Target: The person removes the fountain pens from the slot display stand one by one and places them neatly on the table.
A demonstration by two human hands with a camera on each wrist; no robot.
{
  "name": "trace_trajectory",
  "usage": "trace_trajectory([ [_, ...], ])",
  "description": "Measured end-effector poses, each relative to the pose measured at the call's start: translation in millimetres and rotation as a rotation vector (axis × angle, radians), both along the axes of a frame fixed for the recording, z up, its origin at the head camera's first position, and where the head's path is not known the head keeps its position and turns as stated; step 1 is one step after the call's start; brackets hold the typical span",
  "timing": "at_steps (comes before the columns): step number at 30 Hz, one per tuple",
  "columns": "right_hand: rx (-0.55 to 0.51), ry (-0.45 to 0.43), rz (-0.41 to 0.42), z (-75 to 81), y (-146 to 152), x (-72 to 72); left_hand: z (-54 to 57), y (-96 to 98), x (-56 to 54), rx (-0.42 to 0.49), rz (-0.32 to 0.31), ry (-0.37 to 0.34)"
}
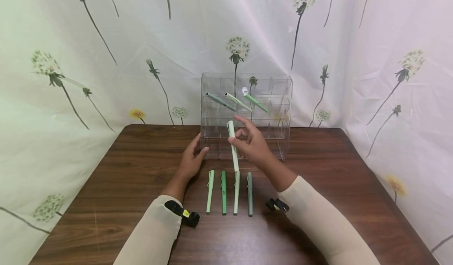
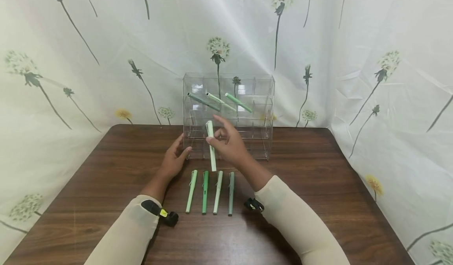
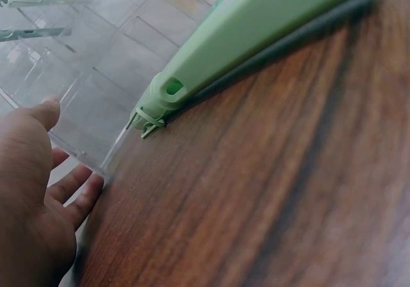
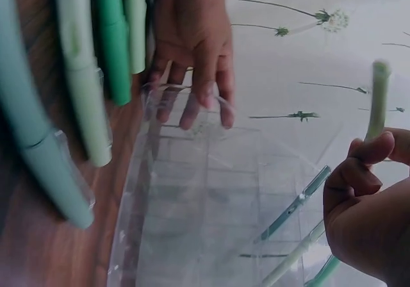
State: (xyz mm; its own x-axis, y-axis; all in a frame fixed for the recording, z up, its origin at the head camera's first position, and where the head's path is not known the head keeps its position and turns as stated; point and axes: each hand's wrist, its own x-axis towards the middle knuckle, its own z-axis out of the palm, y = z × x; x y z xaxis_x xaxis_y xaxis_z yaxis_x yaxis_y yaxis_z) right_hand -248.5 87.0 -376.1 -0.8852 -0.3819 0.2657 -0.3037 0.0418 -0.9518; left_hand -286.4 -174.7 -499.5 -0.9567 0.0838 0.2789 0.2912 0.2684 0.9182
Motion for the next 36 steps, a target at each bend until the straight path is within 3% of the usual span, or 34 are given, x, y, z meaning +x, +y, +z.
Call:
trace_trajectory([
  [7,0.062,0.014,0.003,-10.6,15,2.5,0.2,0.5,-1.2,0.019,-0.002,0.009],
  [36,0.152,-0.155,-0.064,-46.4,78,20.2,0.8,-0.1,0.2,0.023,-0.022,-0.006],
])
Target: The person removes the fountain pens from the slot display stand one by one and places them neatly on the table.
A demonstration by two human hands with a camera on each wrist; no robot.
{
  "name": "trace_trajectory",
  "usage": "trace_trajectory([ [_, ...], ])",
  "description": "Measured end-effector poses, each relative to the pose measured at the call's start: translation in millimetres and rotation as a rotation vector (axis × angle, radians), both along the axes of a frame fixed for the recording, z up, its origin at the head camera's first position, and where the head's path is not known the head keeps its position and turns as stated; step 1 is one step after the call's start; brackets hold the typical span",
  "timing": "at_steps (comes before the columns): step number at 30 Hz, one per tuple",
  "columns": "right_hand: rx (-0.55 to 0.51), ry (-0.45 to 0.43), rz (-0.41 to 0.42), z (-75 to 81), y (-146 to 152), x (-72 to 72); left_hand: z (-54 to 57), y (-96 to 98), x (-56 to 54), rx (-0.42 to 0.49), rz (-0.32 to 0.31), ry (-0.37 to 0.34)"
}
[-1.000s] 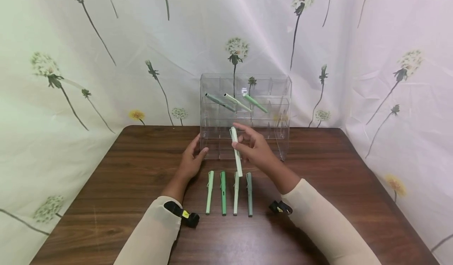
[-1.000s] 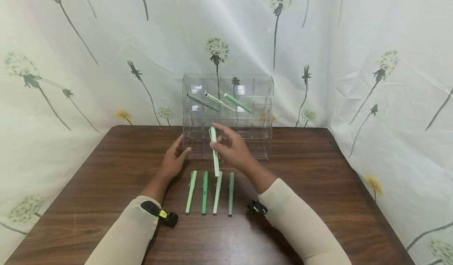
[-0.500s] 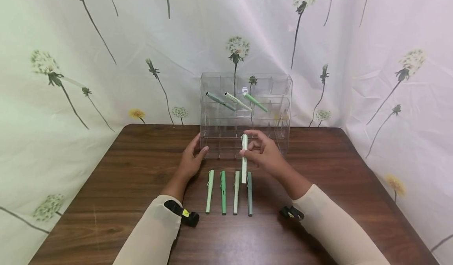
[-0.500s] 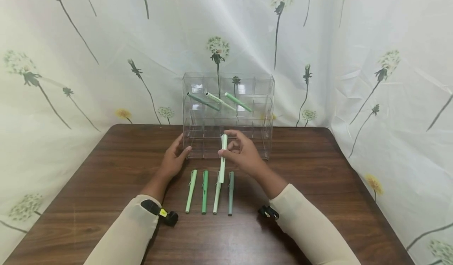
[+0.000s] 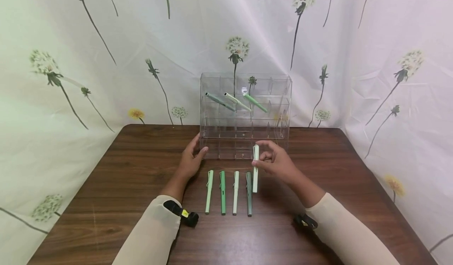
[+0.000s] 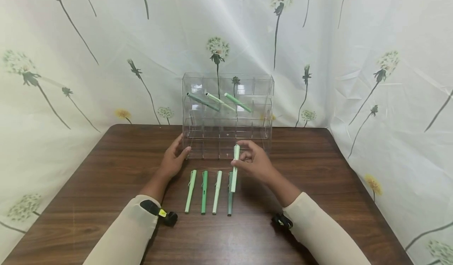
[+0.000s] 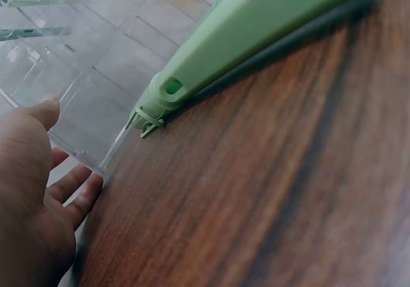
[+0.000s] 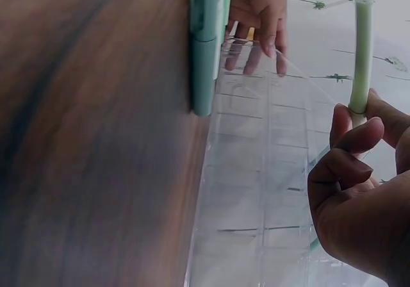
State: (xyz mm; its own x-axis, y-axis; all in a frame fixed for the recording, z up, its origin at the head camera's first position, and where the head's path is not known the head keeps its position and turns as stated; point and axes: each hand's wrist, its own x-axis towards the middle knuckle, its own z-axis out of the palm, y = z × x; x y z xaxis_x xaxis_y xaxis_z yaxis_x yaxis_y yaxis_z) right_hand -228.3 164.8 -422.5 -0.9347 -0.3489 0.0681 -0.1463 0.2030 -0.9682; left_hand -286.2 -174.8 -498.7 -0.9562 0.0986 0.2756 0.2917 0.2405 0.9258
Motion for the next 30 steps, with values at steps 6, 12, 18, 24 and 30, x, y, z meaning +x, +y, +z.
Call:
trace_trajectory([
  [6,0.074,-0.004,-0.006,-7.1,9,8.0,2.4,3.5,2.5,0.001,0.013,-0.012],
  [12,0.146,-0.02,-0.002,-15.6,19,14.3,11.9,8.7,8.4,-0.011,0.03,-0.031],
  [18,0.182,-0.044,0.018,-22.0,26,16.1,6.7,6.0,5.3,-0.007,0.028,-0.013],
  [24,0.208,-0.07,0.046,-27.6,32,14.6,-1.6,1.6,-2.3,-0.003,0.015,0.004],
  [30,0.215,-0.091,0.094,-34.4,33,12.2,-2.7,-0.5,-2.7,-0.003,0.021,0.006],
])
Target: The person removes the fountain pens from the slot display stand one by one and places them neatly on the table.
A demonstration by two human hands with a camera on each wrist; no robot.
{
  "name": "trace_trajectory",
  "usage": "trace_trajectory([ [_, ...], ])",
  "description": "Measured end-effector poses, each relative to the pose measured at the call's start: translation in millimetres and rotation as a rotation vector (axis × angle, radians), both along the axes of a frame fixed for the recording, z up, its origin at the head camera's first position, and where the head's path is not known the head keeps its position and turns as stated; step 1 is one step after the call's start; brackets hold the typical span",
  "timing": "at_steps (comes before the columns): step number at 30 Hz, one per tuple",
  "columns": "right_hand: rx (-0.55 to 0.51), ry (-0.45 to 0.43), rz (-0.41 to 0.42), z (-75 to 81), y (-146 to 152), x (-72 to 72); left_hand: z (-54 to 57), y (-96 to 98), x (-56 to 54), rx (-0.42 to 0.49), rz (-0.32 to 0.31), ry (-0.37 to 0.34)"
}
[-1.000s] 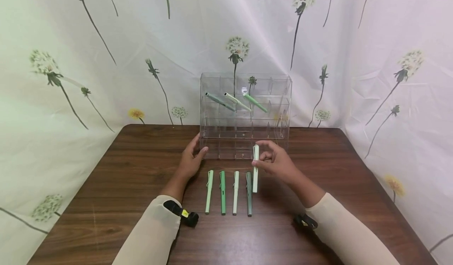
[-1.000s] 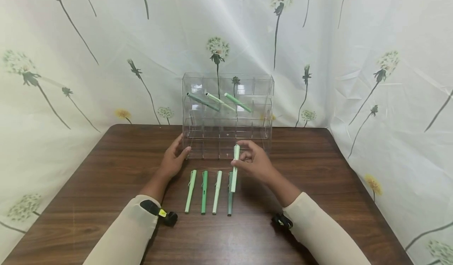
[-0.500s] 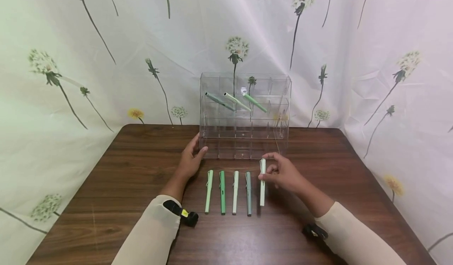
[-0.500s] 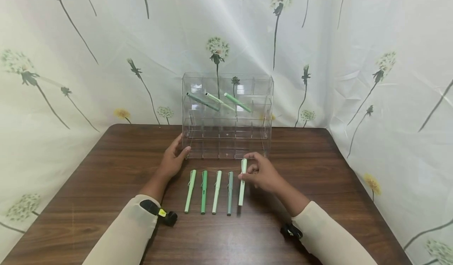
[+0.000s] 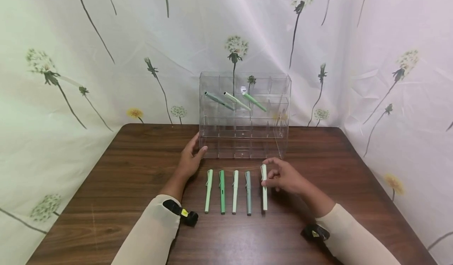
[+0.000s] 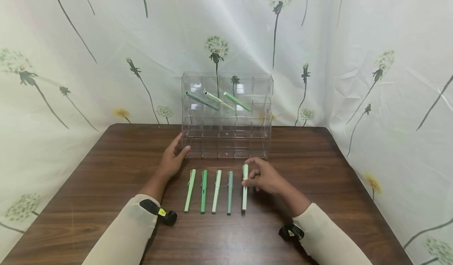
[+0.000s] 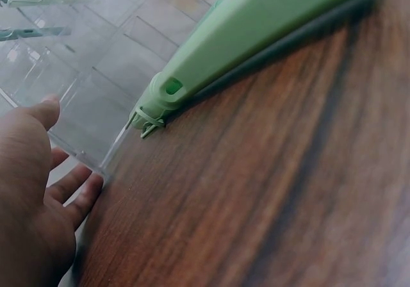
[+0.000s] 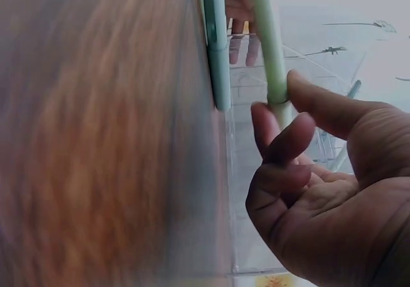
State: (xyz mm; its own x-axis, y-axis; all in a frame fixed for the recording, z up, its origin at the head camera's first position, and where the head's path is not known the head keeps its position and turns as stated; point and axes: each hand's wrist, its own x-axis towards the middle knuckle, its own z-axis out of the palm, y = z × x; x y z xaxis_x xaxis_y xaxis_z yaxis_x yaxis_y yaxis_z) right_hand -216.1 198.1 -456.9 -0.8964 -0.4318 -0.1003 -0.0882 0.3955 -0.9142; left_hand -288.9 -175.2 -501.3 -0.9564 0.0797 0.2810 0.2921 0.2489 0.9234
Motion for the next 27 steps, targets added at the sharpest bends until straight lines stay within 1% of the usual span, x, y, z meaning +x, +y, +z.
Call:
trace_trajectory([
  [2,-0.006,0.002,0.012,-2.3,0,-0.4,0.2,0.2,-0.6,0.001,0.001,0.001],
  [5,-0.012,0.029,0.048,-6.4,0,-1.1,0.5,0.0,-1.0,0.001,-0.001,0.004],
  [10,0.02,0.071,0.073,-12.8,0,-2.2,1.5,0.2,0.0,0.015,-0.006,-0.004],
  [19,0.029,0.084,0.065,-16.8,-2,-3.6,3.7,-0.6,-0.3,0.011,-0.012,0.024],
  [27,0.024,0.115,0.048,-21.6,-1,-3.8,4.1,-0.5,0.9,0.0,-0.014,0.003],
])
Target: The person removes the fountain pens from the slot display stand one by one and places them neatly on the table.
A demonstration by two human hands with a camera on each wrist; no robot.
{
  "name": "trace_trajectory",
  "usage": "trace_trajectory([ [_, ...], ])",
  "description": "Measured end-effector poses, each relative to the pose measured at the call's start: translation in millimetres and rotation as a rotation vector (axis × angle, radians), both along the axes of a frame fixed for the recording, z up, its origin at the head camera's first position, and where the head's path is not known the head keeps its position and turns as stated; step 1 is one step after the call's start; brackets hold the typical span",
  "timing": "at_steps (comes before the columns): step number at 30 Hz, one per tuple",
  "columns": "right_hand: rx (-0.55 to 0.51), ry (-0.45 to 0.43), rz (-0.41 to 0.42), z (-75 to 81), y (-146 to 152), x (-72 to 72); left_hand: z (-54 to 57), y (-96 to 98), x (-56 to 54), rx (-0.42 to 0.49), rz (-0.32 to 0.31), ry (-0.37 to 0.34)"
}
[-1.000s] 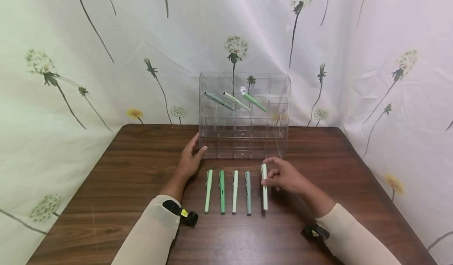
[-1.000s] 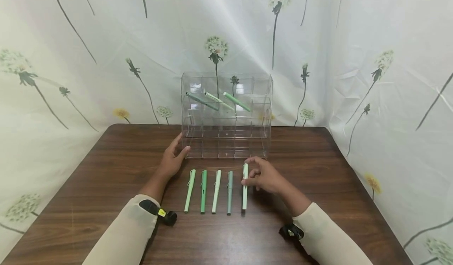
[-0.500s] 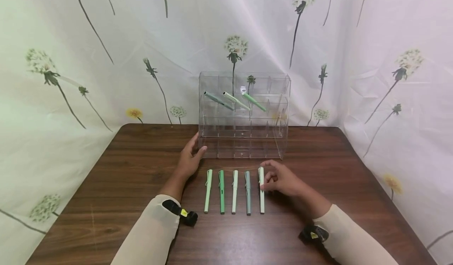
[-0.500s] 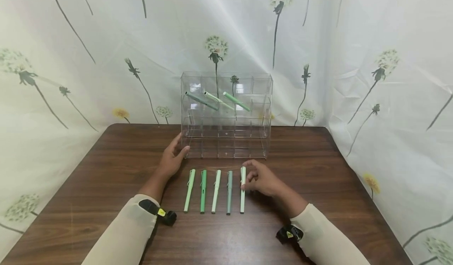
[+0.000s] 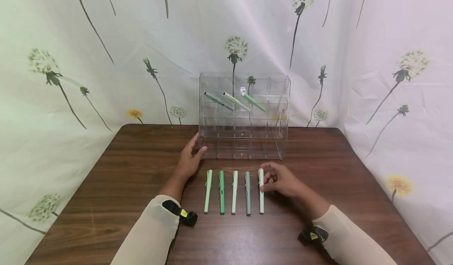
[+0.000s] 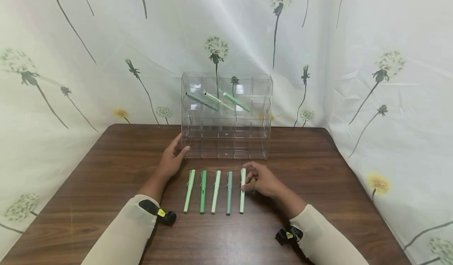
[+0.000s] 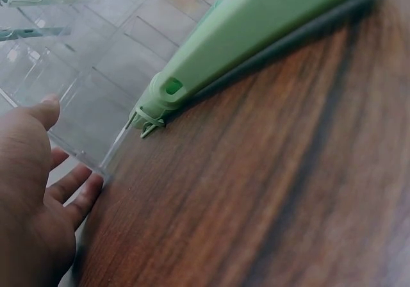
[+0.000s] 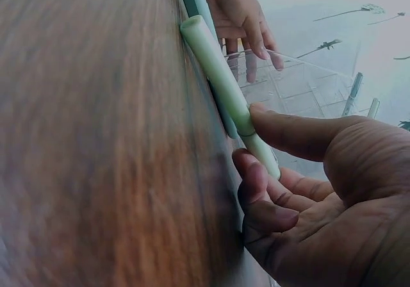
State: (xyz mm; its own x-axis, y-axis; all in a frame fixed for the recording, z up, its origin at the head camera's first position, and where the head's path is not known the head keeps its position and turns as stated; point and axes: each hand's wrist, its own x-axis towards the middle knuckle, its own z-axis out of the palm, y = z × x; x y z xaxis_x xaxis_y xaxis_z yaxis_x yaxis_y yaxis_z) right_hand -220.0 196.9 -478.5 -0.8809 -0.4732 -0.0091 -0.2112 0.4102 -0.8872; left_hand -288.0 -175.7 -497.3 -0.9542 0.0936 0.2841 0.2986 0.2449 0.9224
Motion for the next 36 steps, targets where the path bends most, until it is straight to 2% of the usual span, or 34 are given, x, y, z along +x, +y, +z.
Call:
trace_trajectory([
  [5,0.004,0.012,-0.001,-4.6,-1,-0.7,-1.9,0.5,-0.2,-0.005,0.004,-0.007],
  [9,0.013,-0.005,-0.002,-6.6,-3,-0.9,-1.7,1.5,0.4,0.003,-0.008,-0.048],
  [12,0.018,-0.009,0.0,-6.1,-4,0.1,6.3,3.7,6.4,0.007,-0.024,-0.084],
  [17,0.058,0.014,-0.004,-7.0,-6,1.3,25.8,6.8,21.3,-0.002,-0.033,-0.11],
  [19,0.063,0.022,-0.006,-7.8,-7,1.4,30.0,7.0,25.0,-0.004,-0.035,-0.115],
  [25,0.073,0.035,-0.013,-6.4,-8,3.9,28.1,6.8,23.9,0.007,-0.042,-0.098],
  [32,0.167,0.091,-0.015,-3.1,-14,8.4,25.3,8.0,21.3,0.007,-0.028,-0.081],
  [36,0.18,0.098,-0.027,-3.0,-18,9.3,26.2,8.8,21.6,0.015,-0.02,-0.071],
])
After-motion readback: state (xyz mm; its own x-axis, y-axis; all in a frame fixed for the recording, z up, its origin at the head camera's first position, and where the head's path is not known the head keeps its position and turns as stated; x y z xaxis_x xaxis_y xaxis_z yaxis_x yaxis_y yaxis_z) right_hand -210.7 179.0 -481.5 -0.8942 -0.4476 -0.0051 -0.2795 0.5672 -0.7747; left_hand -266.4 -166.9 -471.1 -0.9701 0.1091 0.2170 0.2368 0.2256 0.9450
